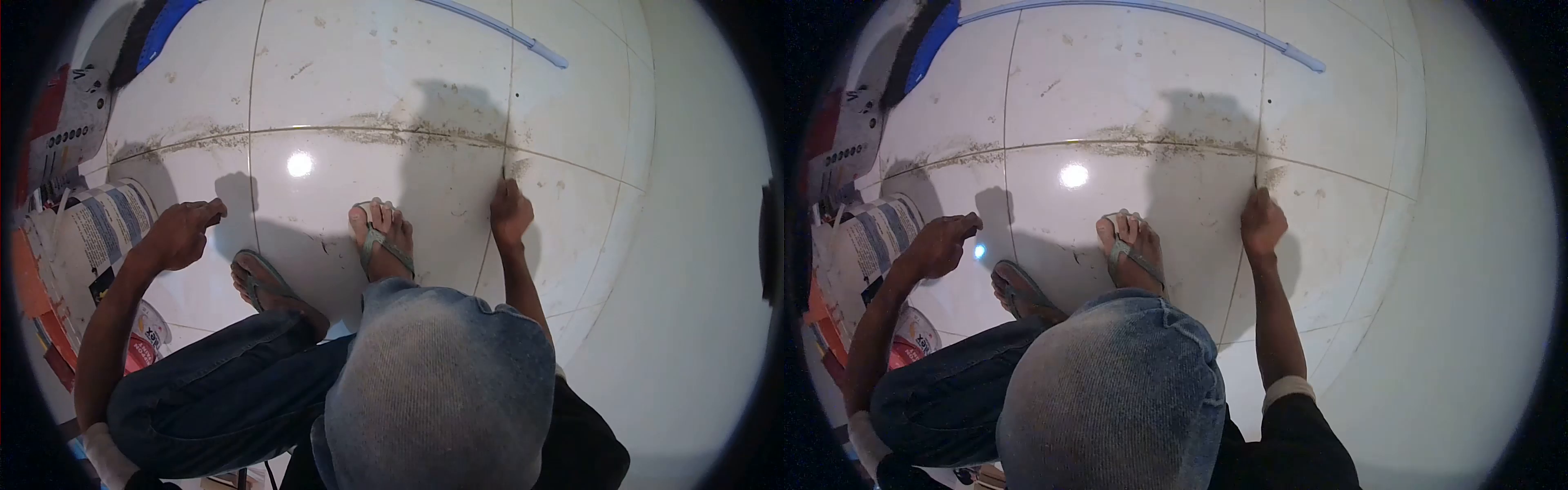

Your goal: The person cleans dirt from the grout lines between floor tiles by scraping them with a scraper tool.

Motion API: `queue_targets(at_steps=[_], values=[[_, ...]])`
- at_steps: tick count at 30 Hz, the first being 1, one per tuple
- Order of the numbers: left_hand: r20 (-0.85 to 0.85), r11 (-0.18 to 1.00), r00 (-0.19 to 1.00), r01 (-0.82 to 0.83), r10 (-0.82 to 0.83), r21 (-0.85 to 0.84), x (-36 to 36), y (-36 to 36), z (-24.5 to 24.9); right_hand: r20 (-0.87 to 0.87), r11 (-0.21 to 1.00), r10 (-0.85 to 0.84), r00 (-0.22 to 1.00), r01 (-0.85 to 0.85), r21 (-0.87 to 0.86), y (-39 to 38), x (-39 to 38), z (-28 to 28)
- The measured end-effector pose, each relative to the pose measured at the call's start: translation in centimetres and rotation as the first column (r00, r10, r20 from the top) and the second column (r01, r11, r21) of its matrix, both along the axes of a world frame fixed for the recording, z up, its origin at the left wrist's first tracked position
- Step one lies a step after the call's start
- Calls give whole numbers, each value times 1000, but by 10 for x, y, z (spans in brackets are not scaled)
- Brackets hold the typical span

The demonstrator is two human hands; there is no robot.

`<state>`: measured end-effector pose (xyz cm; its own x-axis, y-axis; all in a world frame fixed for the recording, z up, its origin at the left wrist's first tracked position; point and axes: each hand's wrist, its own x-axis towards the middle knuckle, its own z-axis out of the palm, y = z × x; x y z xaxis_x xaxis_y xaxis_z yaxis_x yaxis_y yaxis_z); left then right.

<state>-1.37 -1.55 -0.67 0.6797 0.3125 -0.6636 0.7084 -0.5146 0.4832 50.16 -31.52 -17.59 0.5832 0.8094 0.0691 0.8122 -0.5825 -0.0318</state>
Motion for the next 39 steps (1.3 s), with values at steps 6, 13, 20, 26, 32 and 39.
queue_targets(at_steps=[6, 13, 20, 26, 32, 39], values=[[-43, 990, 998, -44, 50, 130, 5, 10, 10, -134, 1000, -16, 991, 14, -15, -59, -26, 2], [55, 986, 992, 105, -113, 133, 10, 19, -5, -74, 998, -64, 995, 62, -24, -12, -11, -3], [59, 984, 996, 55, -66, 169, 16, 11, 1, -73, 998, -46, 996, 48, 28, 10, 0, -11], [55, 974, 993, -115, 106, 195, 9, 10, 19, -92, 998, -54, 994, 54, 7, -65, -38, 11], [-14, 996, 998, 66, -65, 64, 5, 3, 2, -56, 996, 25, 998, -20, 84, -28, -16, 7], [147, 996, 989, 7, -20, 87, 23, 14, -8, 42, 987, 86, 995, -91, 134, -39, -20, 1]])
